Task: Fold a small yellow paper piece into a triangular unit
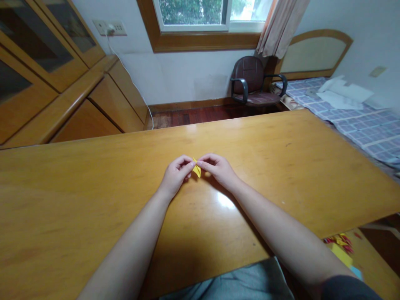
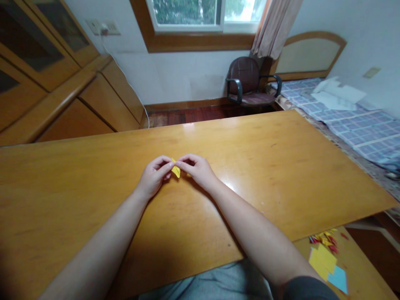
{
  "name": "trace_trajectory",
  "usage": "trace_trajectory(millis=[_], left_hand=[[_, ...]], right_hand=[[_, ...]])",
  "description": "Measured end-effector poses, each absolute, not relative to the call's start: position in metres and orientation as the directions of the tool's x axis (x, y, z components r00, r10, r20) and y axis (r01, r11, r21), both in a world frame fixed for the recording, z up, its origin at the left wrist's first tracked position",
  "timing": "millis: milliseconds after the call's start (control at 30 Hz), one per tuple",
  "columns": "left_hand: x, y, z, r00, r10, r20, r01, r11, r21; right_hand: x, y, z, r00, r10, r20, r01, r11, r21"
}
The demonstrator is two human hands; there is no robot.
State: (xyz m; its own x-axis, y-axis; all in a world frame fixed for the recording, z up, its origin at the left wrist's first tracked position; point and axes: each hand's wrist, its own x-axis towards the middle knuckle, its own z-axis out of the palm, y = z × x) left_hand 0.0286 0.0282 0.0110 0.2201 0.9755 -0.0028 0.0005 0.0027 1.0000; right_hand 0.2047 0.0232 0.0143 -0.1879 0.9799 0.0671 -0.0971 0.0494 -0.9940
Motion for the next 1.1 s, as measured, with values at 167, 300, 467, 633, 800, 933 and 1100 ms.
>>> trace_trajectory(millis=[167,300,467,633,800,933,1100], left_hand=[[0.0308,0.0291,0.0091,0.202,0.979,-0.009,-0.066,0.023,0.998],[0.0334,0.0304,0.0100,0.151,0.988,0.027,-0.163,-0.002,0.987],[0.0341,0.0325,0.0097,0.116,0.993,0.025,-0.214,0.000,0.977],[0.0341,0.0322,0.0094,0.121,0.992,0.023,-0.240,0.007,0.971],[0.0349,0.0317,0.0099,0.122,0.992,0.011,-0.257,0.021,0.966],[0.0346,0.0323,0.0092,0.101,0.995,0.026,-0.288,0.004,0.958],[0.0341,0.0318,0.0079,0.108,0.993,0.037,-0.278,-0.006,0.961]], right_hand=[[0.2038,0.0243,0.0137,-0.180,0.981,0.074,-0.116,0.054,-0.992],[0.2043,0.0256,0.0135,-0.201,0.977,0.067,-0.142,0.038,-0.989],[0.2060,0.0256,0.0142,-0.251,0.967,0.039,-0.142,0.003,-0.990],[0.2052,0.0259,0.0135,-0.269,0.963,0.009,-0.164,-0.036,-0.986],[0.2036,0.0269,0.0083,-0.232,0.973,0.001,-0.255,-0.060,-0.965],[0.2036,0.0271,0.0058,-0.199,0.980,0.016,-0.277,-0.041,-0.960],[0.2043,0.0277,0.0064,-0.124,0.990,0.060,-0.248,0.028,-0.968]])
